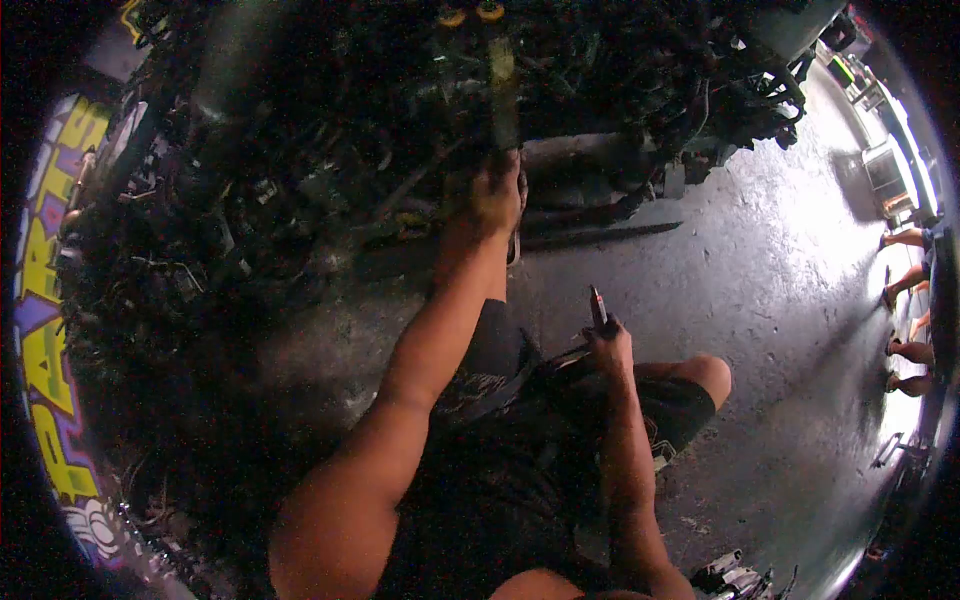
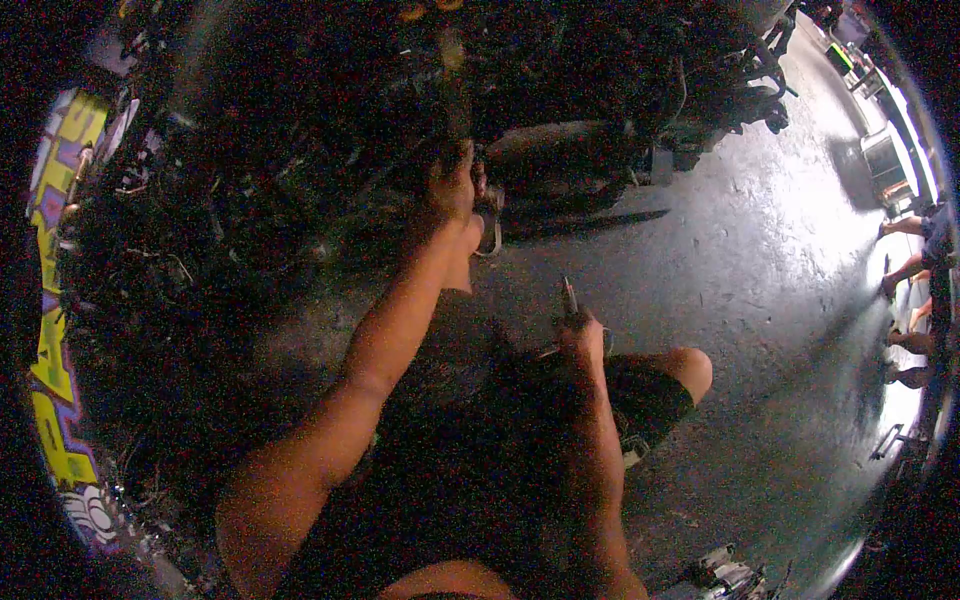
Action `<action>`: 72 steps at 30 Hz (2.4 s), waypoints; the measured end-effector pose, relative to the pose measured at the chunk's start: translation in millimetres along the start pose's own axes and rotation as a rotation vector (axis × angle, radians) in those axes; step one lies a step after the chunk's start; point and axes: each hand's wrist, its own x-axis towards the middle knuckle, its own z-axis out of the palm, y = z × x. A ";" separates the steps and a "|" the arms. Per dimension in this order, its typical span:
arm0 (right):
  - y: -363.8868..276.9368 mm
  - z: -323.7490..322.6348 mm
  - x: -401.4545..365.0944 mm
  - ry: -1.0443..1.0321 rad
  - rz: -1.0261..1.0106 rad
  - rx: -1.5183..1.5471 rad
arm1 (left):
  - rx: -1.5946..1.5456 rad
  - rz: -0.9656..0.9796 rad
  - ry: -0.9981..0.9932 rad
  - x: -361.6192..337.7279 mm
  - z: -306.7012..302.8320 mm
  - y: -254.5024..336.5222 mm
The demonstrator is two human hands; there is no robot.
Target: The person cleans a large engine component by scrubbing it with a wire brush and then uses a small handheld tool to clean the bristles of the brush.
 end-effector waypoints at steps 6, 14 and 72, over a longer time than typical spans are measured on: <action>15.1 8.1 9.9 0.003 -0.053 -0.123 | -0.059 0.021 -0.001 -3.3 2.2 5.7; 28.4 12.9 16.9 -0.024 -0.024 0.009 | -0.002 -0.046 0.084 -6.2 9.1 12.9; 25.3 11.5 12.9 0.005 -0.127 0.003 | 0.403 0.135 -0.246 4.3 6.1 -36.4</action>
